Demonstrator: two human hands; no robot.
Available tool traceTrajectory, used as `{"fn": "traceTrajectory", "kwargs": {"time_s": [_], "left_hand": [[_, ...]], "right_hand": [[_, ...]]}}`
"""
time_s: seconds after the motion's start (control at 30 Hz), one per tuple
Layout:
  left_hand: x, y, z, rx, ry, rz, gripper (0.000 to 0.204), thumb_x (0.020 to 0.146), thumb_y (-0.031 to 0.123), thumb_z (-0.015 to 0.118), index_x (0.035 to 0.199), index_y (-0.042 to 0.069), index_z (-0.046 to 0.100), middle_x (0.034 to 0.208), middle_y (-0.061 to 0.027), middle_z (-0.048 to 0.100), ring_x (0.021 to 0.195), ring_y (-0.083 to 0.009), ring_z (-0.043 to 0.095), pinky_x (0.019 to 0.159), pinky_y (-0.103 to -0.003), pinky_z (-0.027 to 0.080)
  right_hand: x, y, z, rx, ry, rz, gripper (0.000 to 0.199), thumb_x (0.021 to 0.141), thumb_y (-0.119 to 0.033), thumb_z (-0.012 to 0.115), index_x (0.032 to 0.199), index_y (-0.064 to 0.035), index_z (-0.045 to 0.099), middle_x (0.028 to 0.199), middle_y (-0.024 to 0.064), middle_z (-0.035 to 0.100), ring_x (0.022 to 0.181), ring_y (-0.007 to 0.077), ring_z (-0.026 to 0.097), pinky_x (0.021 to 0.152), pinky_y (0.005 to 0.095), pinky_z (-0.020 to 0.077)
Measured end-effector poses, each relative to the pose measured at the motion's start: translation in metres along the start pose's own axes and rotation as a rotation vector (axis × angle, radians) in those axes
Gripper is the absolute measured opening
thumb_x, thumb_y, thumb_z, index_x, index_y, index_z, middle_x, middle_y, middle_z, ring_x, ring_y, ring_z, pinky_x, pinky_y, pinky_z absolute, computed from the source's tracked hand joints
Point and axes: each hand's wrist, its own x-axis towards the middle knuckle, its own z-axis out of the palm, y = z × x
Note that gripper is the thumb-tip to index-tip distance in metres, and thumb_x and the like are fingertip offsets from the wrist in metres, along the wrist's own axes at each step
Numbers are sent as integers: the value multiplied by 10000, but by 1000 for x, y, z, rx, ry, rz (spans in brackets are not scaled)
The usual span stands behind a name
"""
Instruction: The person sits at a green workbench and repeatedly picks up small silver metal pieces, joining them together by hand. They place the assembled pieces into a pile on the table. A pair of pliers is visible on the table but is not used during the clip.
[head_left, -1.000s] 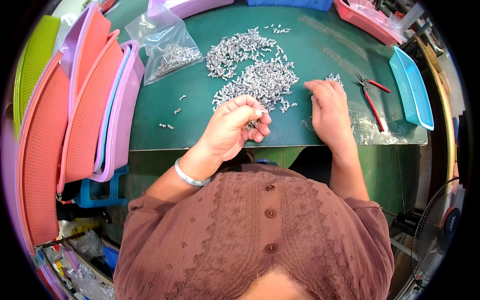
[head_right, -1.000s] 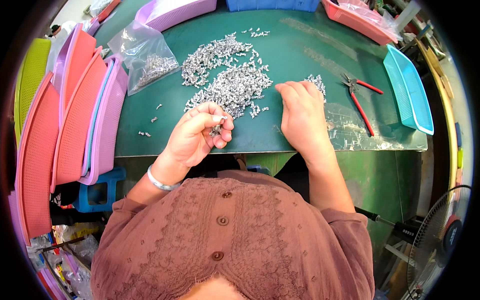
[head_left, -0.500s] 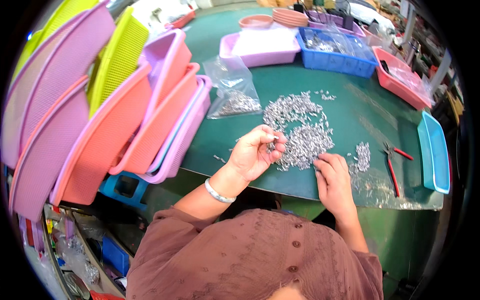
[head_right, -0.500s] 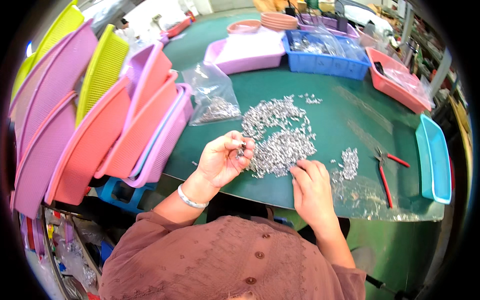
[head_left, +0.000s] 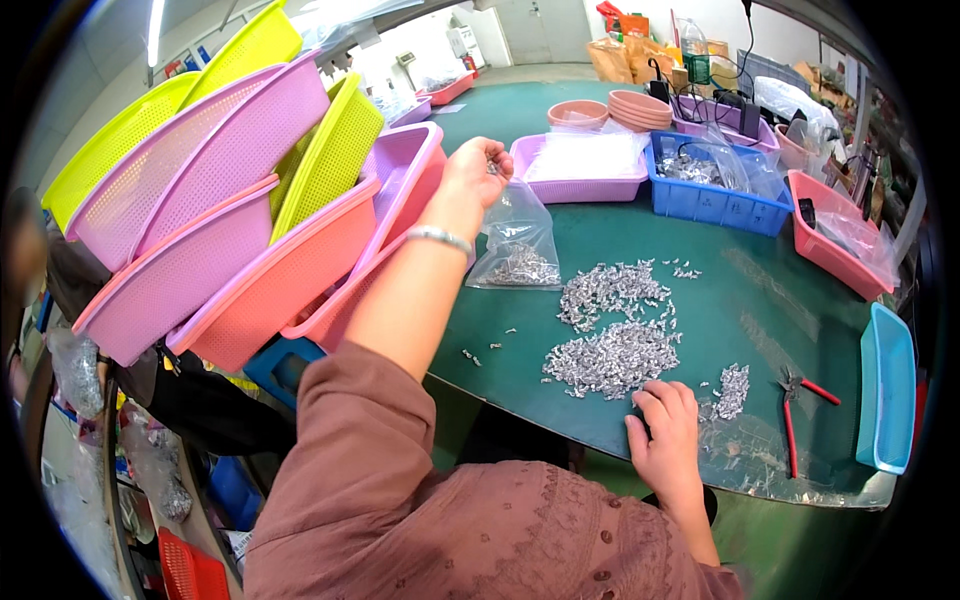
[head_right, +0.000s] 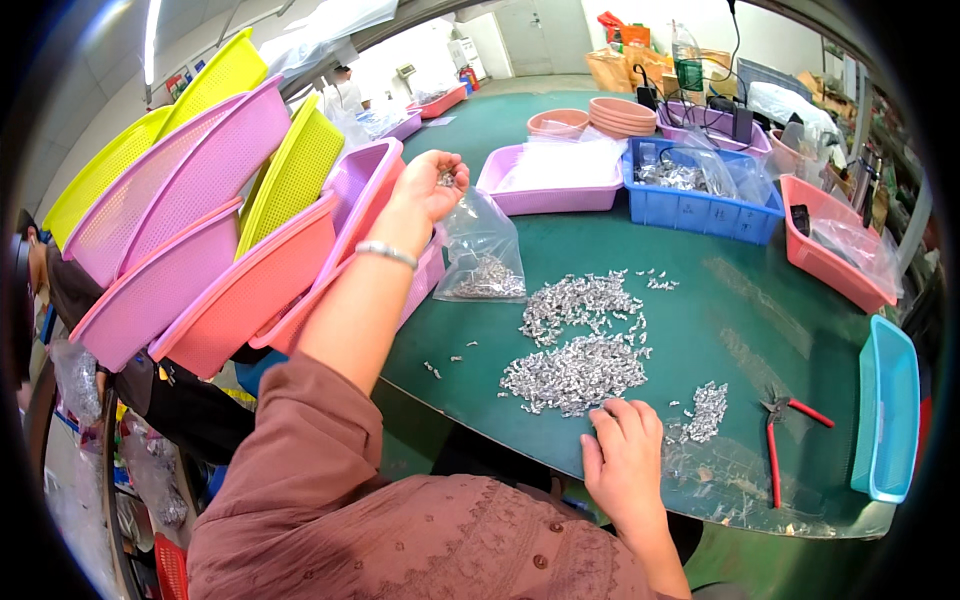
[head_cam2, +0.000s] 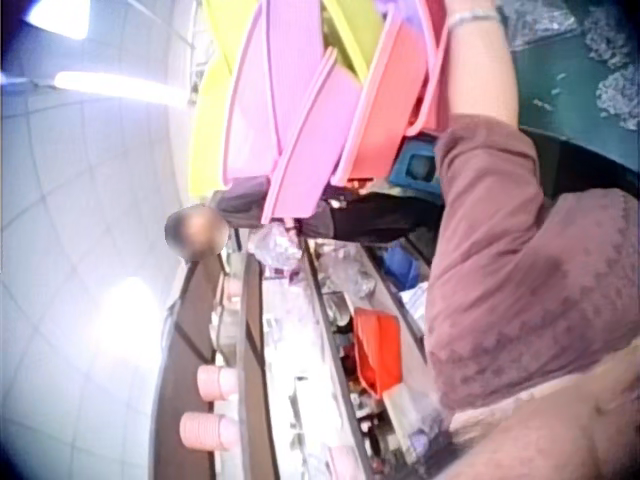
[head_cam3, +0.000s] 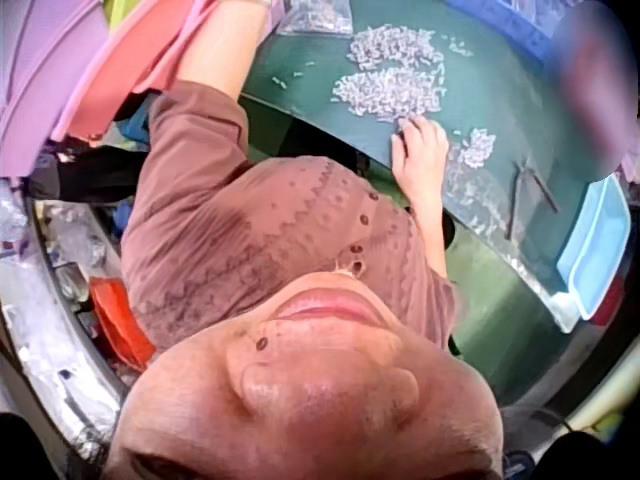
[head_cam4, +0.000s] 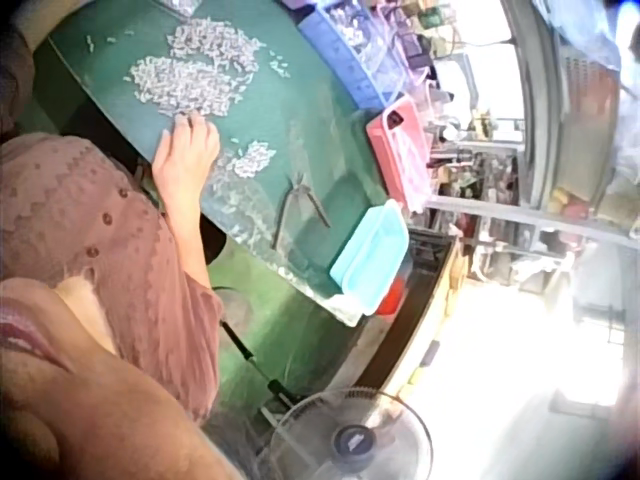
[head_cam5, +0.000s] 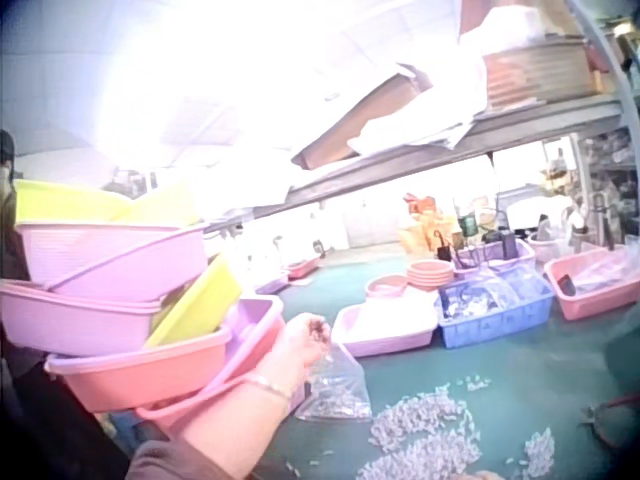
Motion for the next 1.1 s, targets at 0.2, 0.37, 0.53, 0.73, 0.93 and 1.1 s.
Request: {"fn": "traceTrajectory", "kwargs": {"time_s": [0.2, 0.37, 0.53, 0.73, 0.93, 1.1], "left_hand": [[48, 9, -12, 687, 93, -109, 60, 758, -53, 561, 793, -26, 520, 714, -101, 494, 548, -192, 500, 454, -275, 448], [54, 13, -14, 1597, -42, -120, 92, 680, -46, 648, 747, -10, 596, 686, -104, 569, 616, -194, 587, 503, -328, 495], [41, 7, -4, 1921, -228, -81, 163, 790, 146, 527, 791, 27, 640, 708, -41, 594, 549, -145, 524, 508, -326, 467], [-23, 2, 2, 1710, -290, 644, 313, 823, 168, 548, 1080, 1, 613, 990, -91, 646, 867, -171, 591, 766, -278, 463], [-148, -77, -58, 1342, -457, 1080, 302, 780, 137, 637, 1062, 30, 617, 1077, -162, 602, 1030, -290, 569, 883, -359, 438], [-190, -120, -102, 1457, -558, 787, 376, 778, 110, 650, 1138, 32, 573, 1266, -178, 490, 1231, -348, 418, 992, -405, 351]], "right_hand": [[0, 1, -1, 25, -10, -17, 318, 660, -45, 669, 962, -16, 576, 1013, 132, 551, 969, 354, 484, 844, 436, 384], [2, 0, -3, 38, 2, -25, 312, 665, -56, 668, 961, -18, 578, 1012, 137, 550, 973, 359, 484, 844, 434, 385], [-1, 6, 1, -3, 19, -5, 297, 689, -61, 660, 972, -28, 577, 1011, 138, 547, 984, 363, 487, 860, 431, 394], [-3, 8, 5, 31, 7, 14, 235, 710, -19, 626, 941, -26, 583, 998, 130, 559, 971, 336, 508, 852, 411, 412], [-2, 11, 0, -17, 35, -20, 238, 698, 18, 599, 933, -9, 578, 1001, 142, 564, 955, 332, 525, 838, 406, 421], [-5, 33, -31, -335, 4, 132, 261, 756, -50, 598, 1015, -28, 580, 1122, 155, 542, 1070, 346, 496, 929, 431, 382]]}}
